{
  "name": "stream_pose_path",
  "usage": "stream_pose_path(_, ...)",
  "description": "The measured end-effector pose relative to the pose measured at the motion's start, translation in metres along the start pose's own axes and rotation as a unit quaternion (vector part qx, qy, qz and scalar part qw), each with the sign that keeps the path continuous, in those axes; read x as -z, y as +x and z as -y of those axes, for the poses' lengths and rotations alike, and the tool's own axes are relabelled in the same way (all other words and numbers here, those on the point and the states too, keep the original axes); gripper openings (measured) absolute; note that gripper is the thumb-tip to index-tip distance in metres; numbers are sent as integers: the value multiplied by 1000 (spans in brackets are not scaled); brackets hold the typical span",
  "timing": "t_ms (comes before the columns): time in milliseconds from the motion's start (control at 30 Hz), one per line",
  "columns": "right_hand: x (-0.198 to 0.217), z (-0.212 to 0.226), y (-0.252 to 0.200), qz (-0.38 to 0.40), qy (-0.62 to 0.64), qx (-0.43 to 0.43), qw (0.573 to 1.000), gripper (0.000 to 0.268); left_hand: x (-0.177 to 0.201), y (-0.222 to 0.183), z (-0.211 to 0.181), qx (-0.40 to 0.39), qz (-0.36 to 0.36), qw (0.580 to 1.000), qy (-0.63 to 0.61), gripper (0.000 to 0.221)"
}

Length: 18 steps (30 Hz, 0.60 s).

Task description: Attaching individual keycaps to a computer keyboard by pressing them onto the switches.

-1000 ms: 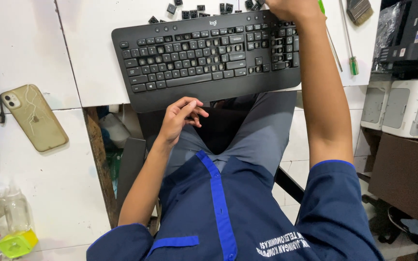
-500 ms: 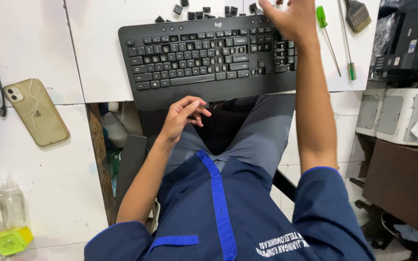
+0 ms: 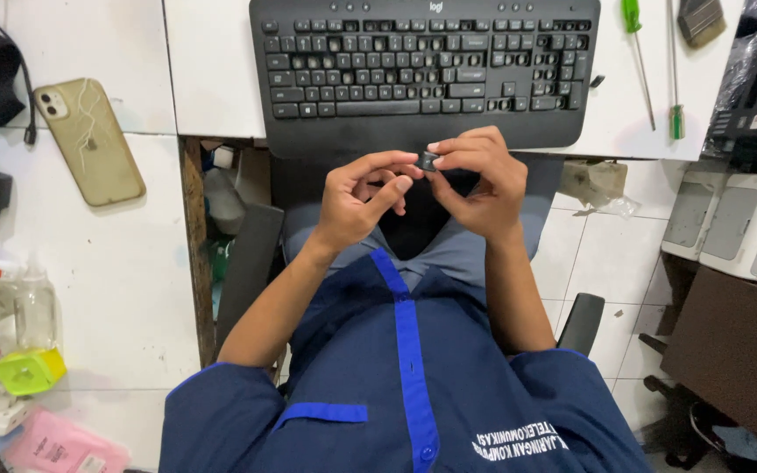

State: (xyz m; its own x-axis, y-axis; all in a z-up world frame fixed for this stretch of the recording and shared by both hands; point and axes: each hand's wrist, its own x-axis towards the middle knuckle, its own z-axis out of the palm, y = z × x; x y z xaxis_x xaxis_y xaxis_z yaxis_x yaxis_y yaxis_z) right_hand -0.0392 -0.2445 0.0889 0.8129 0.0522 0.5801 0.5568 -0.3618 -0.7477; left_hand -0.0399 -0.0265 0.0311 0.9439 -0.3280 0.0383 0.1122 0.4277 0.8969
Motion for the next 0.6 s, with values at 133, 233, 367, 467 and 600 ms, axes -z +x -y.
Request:
stream_pose_path(133,-3,25,-4,-16,-24,14,999,14,-10,-4,-8,-23,-14,999,35,24)
stream_pose_path(233,-3,31,-10,-27,-30,20,999,16,-9,-6,0,-30,-6,999,39,30)
stream_pose_path(367,-3,33,-18,-39,-44,34,998,18,-15,-9,-3,-28,-14,999,39,27)
stream_pose_path(467,-3,35,-20,-36,-52,37,997,16,-15,-9,-2,-22,-24,999,33,24)
stream_pose_path(600,-1,37,-13,6,-86,17,996,27,-14,-5,-9,-10,-45,996,82,21)
